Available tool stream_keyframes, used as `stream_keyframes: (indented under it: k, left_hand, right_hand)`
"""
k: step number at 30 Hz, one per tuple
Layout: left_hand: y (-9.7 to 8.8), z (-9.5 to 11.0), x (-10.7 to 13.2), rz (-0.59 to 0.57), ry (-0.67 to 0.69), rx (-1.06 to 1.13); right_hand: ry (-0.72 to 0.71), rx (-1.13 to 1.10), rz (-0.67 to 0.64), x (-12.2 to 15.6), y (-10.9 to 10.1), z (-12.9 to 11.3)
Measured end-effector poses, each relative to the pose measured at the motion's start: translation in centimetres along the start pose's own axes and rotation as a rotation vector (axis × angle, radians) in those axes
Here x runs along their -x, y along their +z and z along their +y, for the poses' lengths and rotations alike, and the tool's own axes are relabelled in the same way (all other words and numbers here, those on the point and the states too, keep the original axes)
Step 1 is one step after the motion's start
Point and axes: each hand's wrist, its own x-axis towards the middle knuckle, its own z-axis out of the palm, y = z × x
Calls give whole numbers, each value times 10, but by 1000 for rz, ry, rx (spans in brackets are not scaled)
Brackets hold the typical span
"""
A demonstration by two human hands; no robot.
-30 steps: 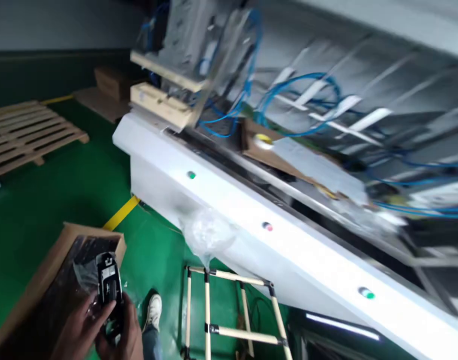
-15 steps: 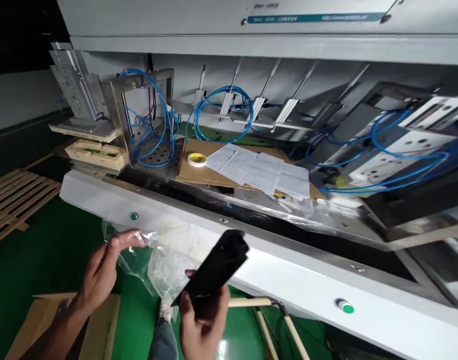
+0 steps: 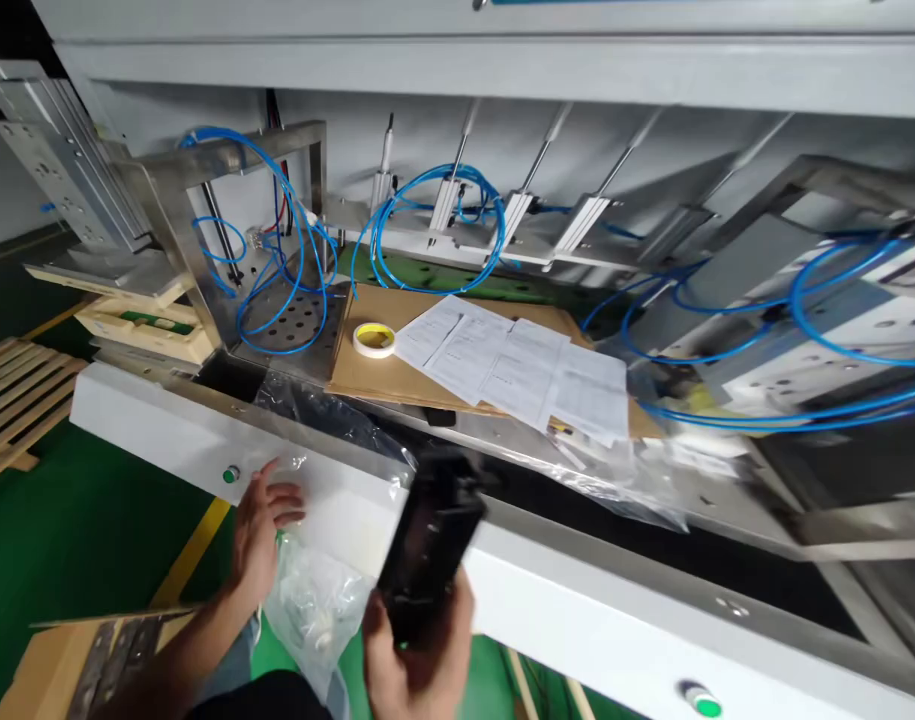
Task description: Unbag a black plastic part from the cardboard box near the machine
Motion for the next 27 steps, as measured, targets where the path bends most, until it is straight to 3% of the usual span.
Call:
stream_keyframes:
  k: [4, 7, 12, 15, 18, 20, 23, 27]
  left_hand:
    - [-3, -12, -7, 37, -96, 8]
    - [-9, -12, -13, -43, -190, 12]
    - [-36, -9, -27, -240, -377, -7]
    - [-62, -8, -41, -256, -554, -46]
    - [-91, -7, -55, -264, -624, -128]
    - [-108, -2, -63, -298, -587, -212]
    - [-124, 18, -70, -402, -395, -355]
    - [-125, 65, -71, -615, -94, -421]
  right_hand:
    - [-114, 84, -291, -9, 40, 7]
    - [-147, 151, -443, -19, 67, 16]
    - [-190, 337, -395, -30, 82, 32]
    - [-168, 419, -382, -34, 81, 31]
    - [-180, 530, -358, -38, 78, 22]
    - [-211, 614, -336, -39, 76, 11]
    - [-237, 669, -304, -38, 77, -10]
    - [-148, 400, -351, -23, 101, -29]
